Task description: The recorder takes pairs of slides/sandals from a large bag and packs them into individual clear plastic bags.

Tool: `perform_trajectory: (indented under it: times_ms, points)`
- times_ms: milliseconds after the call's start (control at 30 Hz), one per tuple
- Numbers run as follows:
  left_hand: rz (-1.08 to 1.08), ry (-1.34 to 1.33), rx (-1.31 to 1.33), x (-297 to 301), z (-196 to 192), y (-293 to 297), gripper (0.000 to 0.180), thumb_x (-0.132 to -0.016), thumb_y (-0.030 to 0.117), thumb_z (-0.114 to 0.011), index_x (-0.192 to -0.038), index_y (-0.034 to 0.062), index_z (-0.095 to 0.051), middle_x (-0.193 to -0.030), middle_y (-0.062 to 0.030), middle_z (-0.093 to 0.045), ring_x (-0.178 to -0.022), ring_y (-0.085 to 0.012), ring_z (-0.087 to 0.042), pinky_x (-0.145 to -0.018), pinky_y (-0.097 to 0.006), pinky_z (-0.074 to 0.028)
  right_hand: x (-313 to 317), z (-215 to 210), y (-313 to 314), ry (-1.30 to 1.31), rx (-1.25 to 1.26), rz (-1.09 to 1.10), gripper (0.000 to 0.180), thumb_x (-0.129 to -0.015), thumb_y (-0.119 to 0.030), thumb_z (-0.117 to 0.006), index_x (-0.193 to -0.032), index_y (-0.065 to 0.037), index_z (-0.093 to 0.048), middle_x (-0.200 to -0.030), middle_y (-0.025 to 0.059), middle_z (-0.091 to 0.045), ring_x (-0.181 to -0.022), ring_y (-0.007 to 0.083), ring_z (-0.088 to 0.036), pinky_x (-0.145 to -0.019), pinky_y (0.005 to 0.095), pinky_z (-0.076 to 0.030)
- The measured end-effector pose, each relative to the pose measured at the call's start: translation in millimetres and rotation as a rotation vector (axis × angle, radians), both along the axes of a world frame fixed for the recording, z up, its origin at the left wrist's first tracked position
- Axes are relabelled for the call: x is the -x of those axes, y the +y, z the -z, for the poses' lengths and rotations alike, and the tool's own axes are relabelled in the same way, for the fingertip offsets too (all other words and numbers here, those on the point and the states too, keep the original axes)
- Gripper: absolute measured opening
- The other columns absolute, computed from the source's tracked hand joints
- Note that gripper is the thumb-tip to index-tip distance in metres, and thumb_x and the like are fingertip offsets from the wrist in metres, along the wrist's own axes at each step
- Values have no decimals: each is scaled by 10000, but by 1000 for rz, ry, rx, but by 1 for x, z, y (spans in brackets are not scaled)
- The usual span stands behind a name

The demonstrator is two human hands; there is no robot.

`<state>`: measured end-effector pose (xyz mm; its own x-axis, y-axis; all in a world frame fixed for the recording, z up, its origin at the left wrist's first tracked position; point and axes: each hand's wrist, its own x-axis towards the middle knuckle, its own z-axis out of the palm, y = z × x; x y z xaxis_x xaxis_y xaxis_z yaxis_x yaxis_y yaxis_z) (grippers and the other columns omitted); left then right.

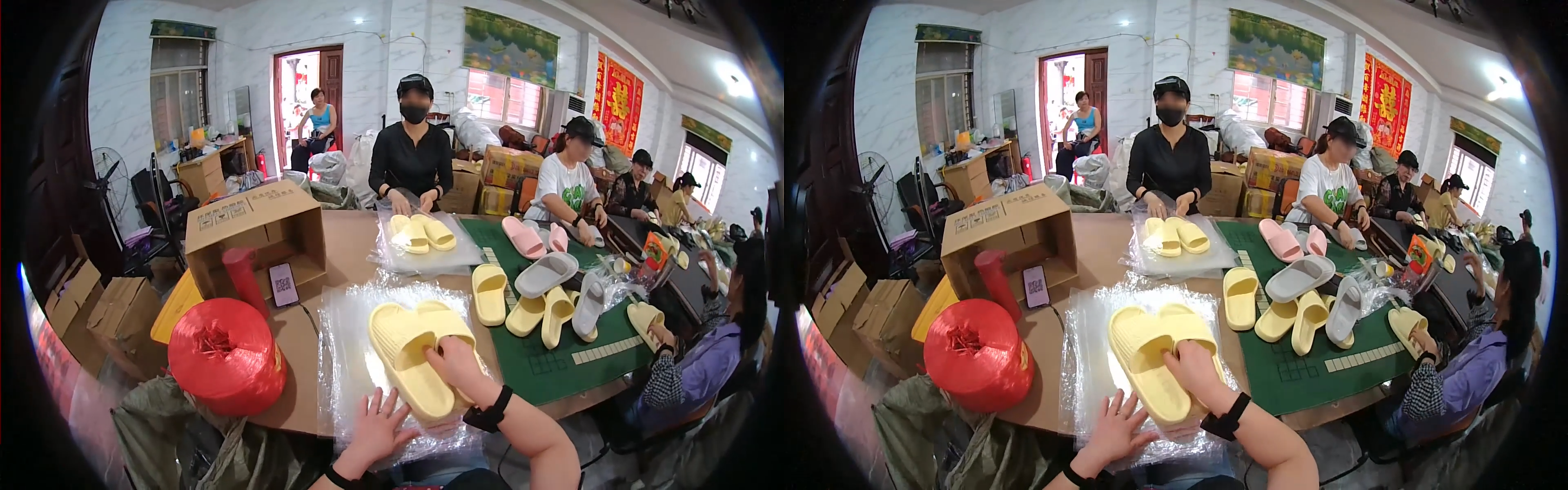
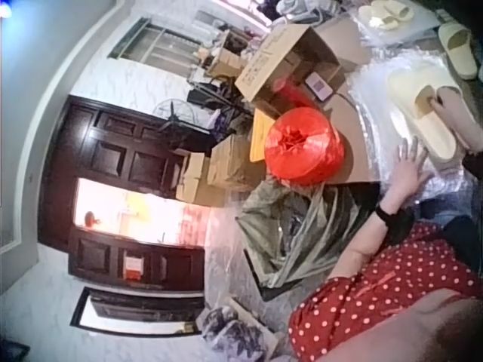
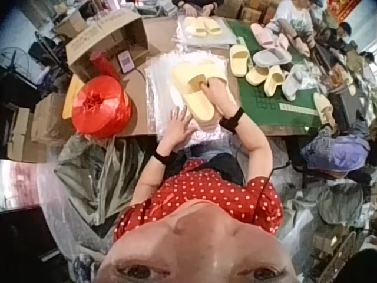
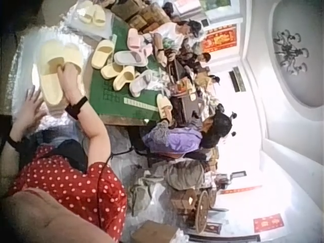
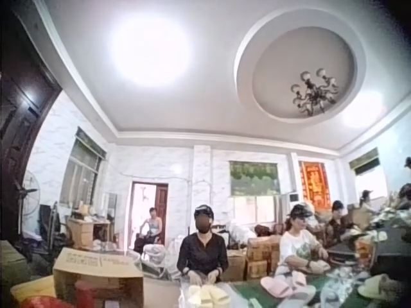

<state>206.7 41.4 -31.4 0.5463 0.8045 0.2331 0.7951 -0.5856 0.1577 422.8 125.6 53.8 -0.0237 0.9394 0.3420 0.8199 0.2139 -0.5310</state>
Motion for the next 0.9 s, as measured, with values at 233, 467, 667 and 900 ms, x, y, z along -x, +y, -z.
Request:
perform_trajectory:
  times_ms: [233, 467, 667, 900]
  points:
    - [10, 19, -13, 1, 9, 10, 740, -892, 666, -477, -1451, 183, -438, -1489, -167, -406, -1404, -452, -293, -1120, -624, -192, 4, 35, -5, -40, 51, -47, 398, -898, -353, -621, -781, 27, -640, -755, 254, -638, -708, 415, -644, -655, 484, -517]
    - [-24, 31, -35, 0, 4, 9, 738, -898, 674, -454, -1446, 179, -442, -1457, -162, -440, -1403, -423, -315, -1121, -608, -202, 14, 27, -12, -186, 89, 20, 455, -899, -429, -608, -808, 16, -652, -772, 238, -650, -725, 408, -656, -679, 490, -530]
    - [-3, 38, -13, 0, -1, -13, 691, -891, 651, -494, -1419, 207, -480, -1486, -163, -412, -1394, -428, -325, -1126, -583, -209, -4, 49, -15, -168, 131, 93, 439, -883, -407, -609, -776, 18, -649, -772, 232, -657, -724, 407, -653, -694, 489, -523]
    - [32, 17, 93, 2, -3, 3, 685, -868, 543, -573, -1443, 192, -445, -1497, -206, -387, -1362, -472, -337, -1136, -583, -218, -80, 49, -30, 24, -245, 301, 342, -861, -269, -663, -715, 31, -588, -682, 228, -583, -654, 395, -572, -622, 490, -440]
